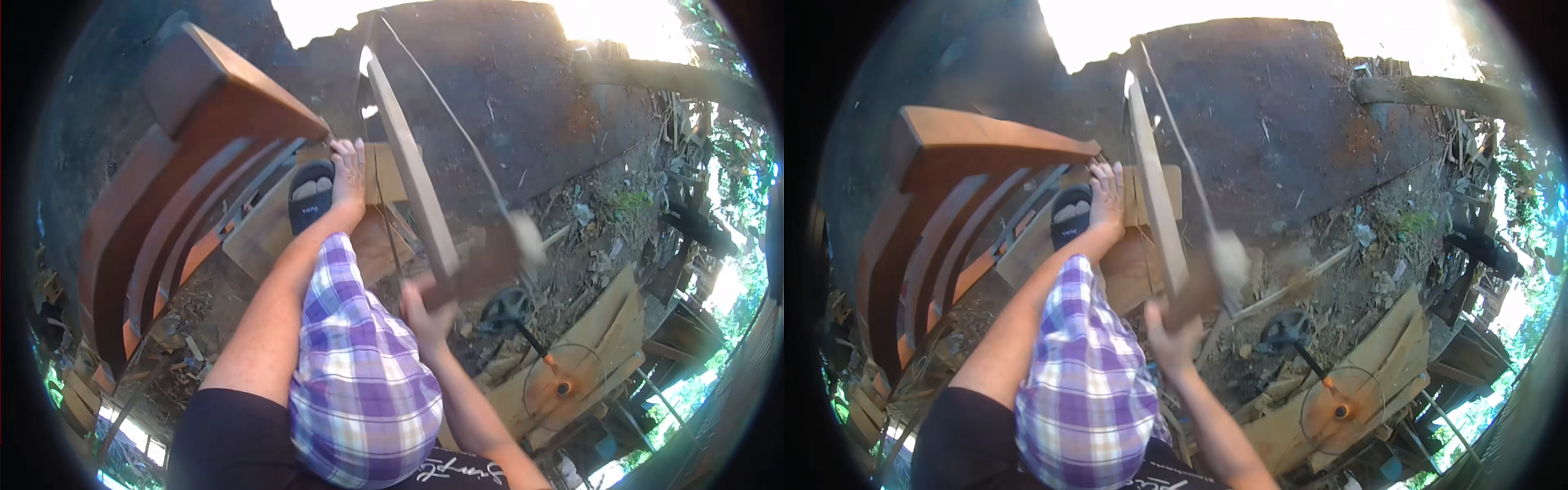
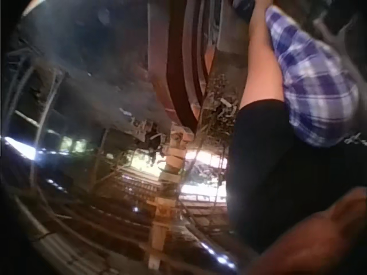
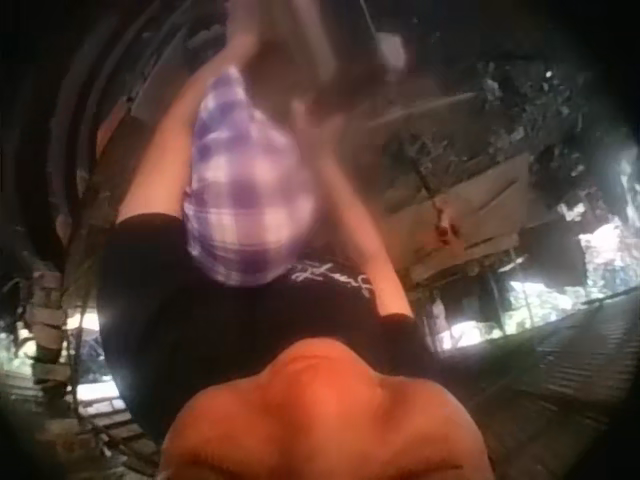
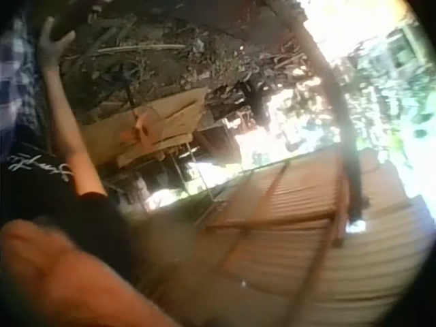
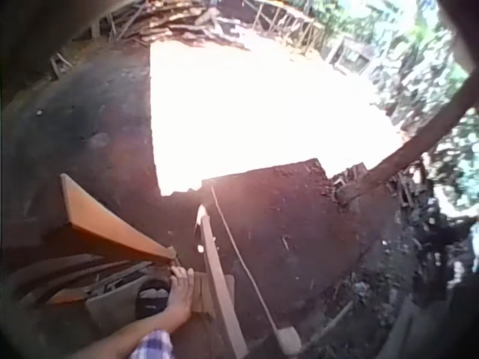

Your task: The person cuts a piece of wood resting on a chair using a hand saw while holding it down with their hand and foot.

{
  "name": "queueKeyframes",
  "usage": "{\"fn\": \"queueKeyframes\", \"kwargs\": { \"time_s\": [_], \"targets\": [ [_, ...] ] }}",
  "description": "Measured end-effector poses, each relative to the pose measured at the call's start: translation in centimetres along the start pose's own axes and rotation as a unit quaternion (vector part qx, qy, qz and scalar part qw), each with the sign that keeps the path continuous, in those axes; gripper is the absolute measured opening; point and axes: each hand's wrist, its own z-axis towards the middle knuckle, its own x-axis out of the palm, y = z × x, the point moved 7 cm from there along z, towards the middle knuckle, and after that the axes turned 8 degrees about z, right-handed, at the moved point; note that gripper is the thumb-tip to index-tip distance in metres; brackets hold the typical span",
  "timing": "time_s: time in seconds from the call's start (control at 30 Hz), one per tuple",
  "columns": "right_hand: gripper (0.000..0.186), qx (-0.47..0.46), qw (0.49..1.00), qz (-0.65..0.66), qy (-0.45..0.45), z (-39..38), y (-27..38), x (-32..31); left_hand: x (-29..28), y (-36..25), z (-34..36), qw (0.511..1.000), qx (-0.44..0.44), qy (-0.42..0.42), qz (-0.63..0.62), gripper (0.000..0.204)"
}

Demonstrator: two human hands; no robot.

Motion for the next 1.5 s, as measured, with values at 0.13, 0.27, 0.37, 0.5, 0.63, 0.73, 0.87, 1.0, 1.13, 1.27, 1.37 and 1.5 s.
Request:
{"fn": "queueKeyframes", "kwargs": {
  "time_s": [0.13,0.27,0.37,0.5,0.63,0.73,0.87,1.0,1.13,1.27,1.37,1.5],
  "targets": [
    [0.021,-0.009,0.998,0.057,0.024,7.3,-7.4,3.2,0.0,0.3,0.2,0.999,0.017,0.024,0.014,0.058],
    [0.019,-0.051,0.998,0.026,0.04,9.0,-9.6,3.6,0.3,0.1,0.6,0.994,0.066,0.087,-0.018,0.062],
    [0.019,-0.03,0.996,0.041,0.069,8.1,-8.5,3.5,-0.4,0.6,0.7,0.991,0.051,0.089,-0.088,0.066],
    [0.016,-0.014,0.993,0.016,0.119,8.0,-6.8,4.5,-0.5,1.0,0.8,0.983,0.073,0.089,-0.14,0.072],
    [0.016,-0.123,0.973,-0.07,0.185,8.3,-4.9,5.9,0.4,0.5,1.2,0.97,0.087,0.091,-0.209,0.069],
    [0.015,-0.095,0.972,-0.074,0.202,9.4,-4.6,6.3,0.9,1.7,1.2,0.982,-0.032,0.066,-0.176,0.062],
    [0.014,-0.013,0.977,-0.052,0.208,10.8,-4.8,6.9,0.7,2.1,0.8,0.993,-0.038,0.044,-0.099,0.069],
    [0.021,-0.032,0.982,-0.117,0.147,11.1,-5.0,7.0,0.7,3.0,0.5,0.997,-0.016,0.08,0.002,0.065],
    [0.023,-0.009,0.993,-0.085,0.079,10.6,-5.6,6.6,0.6,3.4,0.3,0.996,0.032,0.089,-0.002,0.064],
    [0.024,0.001,0.997,-0.02,0.07,10.4,-5.5,6.7,0.6,3.7,0.7,0.995,0.031,0.075,-0.055,0.085],
    [0.02,0.022,0.997,-0.004,0.072,10.3,-5.5,6.8,1.1,3.8,1.1,0.996,-0.004,0.073,-0.058,0.088],
    [0.019,-0.032,0.992,-0.06,0.102,7.2,-2.6,5.5,1.7,3.0,1.5,0.998,-0.002,0.045,-0.033,0.086]
  ]
}}
